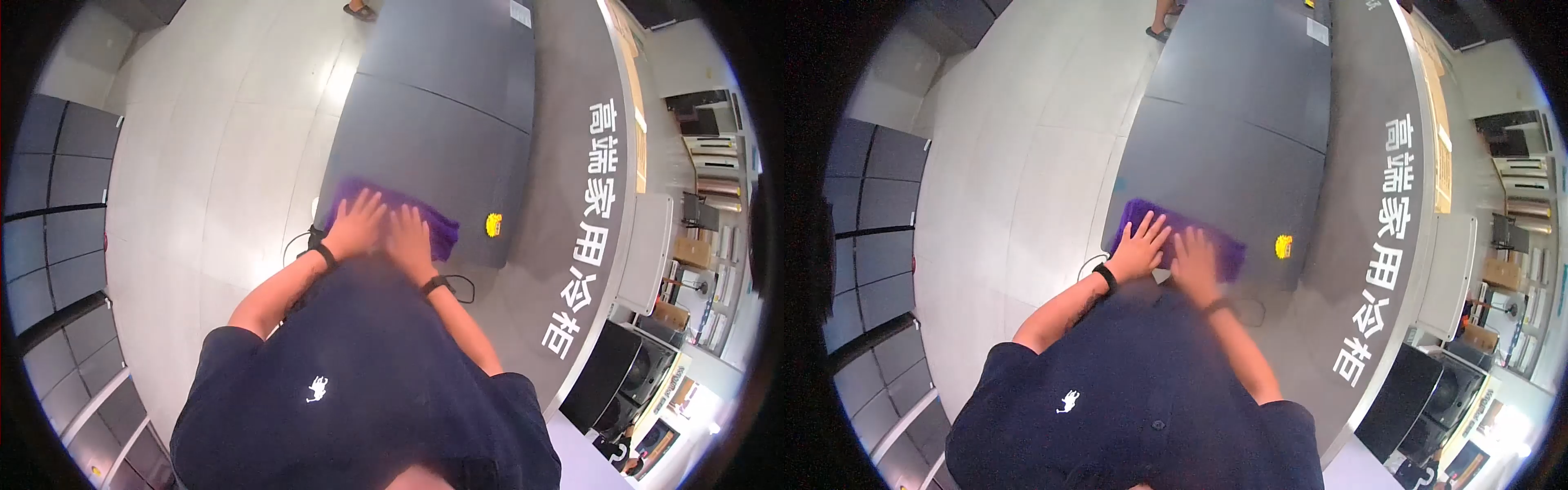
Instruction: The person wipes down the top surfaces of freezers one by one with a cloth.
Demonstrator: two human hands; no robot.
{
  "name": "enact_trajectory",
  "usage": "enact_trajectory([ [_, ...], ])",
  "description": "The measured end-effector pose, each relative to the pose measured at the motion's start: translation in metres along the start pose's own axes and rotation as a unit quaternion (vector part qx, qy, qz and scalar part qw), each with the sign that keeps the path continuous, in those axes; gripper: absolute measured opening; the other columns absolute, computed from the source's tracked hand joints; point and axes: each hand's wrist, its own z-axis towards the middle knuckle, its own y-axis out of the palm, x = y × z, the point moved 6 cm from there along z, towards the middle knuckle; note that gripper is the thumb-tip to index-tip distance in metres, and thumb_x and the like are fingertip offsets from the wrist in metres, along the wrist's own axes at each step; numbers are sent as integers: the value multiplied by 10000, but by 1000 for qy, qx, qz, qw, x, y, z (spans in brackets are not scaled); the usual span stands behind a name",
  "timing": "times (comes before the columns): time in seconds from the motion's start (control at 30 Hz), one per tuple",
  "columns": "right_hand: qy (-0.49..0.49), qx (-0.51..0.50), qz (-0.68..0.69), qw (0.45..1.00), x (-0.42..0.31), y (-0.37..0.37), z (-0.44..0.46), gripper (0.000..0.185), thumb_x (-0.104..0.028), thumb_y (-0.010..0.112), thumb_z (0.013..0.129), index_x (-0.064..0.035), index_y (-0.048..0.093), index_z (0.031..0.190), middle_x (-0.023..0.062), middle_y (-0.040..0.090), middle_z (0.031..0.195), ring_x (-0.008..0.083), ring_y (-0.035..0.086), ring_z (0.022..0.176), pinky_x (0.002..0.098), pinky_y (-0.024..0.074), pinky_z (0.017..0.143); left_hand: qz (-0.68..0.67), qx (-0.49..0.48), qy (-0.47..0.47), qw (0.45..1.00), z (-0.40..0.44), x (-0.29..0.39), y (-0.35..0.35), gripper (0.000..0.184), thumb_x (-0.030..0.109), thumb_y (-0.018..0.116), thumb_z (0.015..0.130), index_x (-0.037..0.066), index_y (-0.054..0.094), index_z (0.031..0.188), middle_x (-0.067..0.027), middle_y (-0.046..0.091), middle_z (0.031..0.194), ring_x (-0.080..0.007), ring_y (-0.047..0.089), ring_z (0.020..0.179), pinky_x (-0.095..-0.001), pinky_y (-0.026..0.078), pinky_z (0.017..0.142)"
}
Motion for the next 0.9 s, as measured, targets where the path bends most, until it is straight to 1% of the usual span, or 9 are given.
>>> enact_trajectory([
  [0.07,-12,-17,-4,1000,0,5,-3,608,-274,559,865,-68,419,1420,214,320,1513,409,258,1420,618,309,1055,-5,15,15,1000,-3,-11,-2,645,305,588,841,83,418,1423,-133,283,1559,-341,207,1460,-663,265,1074],
  [0.17,0,-65,-39,997,-3,7,5,634,-369,564,916,-122,376,1469,186,297,1538,391,260,1425,593,275,1089,-29,37,9,999,-8,-26,-1,659,329,580,848,92,403,1437,-115,278,1564,-310,199,1467,-663,249,1083],
  [0.2,-5,-63,-40,997,-4,6,12,636,-384,558,920,-132,371,1473,183,293,1540,391,253,1427,595,270,1091,-39,44,5,998,-6,-30,-4,663,336,577,851,95,397,1442,-109,275,1567,-299,196,1469,-662,244,1085],
  [0.3,-6,-56,-44,997,-4,8,31,645,-424,540,929,-155,353,1485,177,275,1549,392,229,1435,601,250,1098,-30,-6,5,1000,11,-57,-7,662,407,540,904,145,350,1481,-79,227,1592,-281,164,1480,-683,223,1069],
  [0.37,-6,-51,-46,998,2,9,62,657,-441,528,931,-162,336,1494,176,256,1558,392,208,1442,604,231,1106,-24,18,10,999,26,-73,-12,667,413,537,904,149,344,1485,-74,222,1594,-271,159,1482,-684,221,1068],
  [0.57,63,-59,-26,996,20,0,156,676,-465,486,941,-170,286,1516,180,206,1576,397,139,1463,625,180,1121,-22,78,14,997,102,-127,-29,647,395,514,906,149,350,1481,-58,227,1594,-248,162,1482,-674,250,1048],
  [0.67,87,-34,9,996,38,-5,195,695,-477,474,938,-171,263,1525,176,179,1587,395,120,1469,626,151,1131,-49,109,11,993,142,-141,-35,638,364,513,886,143,367,1466,-50,238,1589,-254,181,1474,-687,276,1025],
  [0.77,148,-106,18,983,54,-13,237,713,-483,475,929,-176,246,1530,167,141,1600,385,90,1478,622,122,1140,-14,107,19,994,188,-158,-45,649,359,509,881,151,351,1474,-48,228,1590,-259,164,1478,-705,279,1011],
  [0.9,161,-88,15,983,71,-14,265,719,-482,460,922,-186,229,1534,156,112,1608,366,42,1488,616,94,1148,-14,91,13,996,214,-169,-36,655,365,493,886,161,329,1486,-49,207,1597,-261,140,1484,-717,264,1016],
])
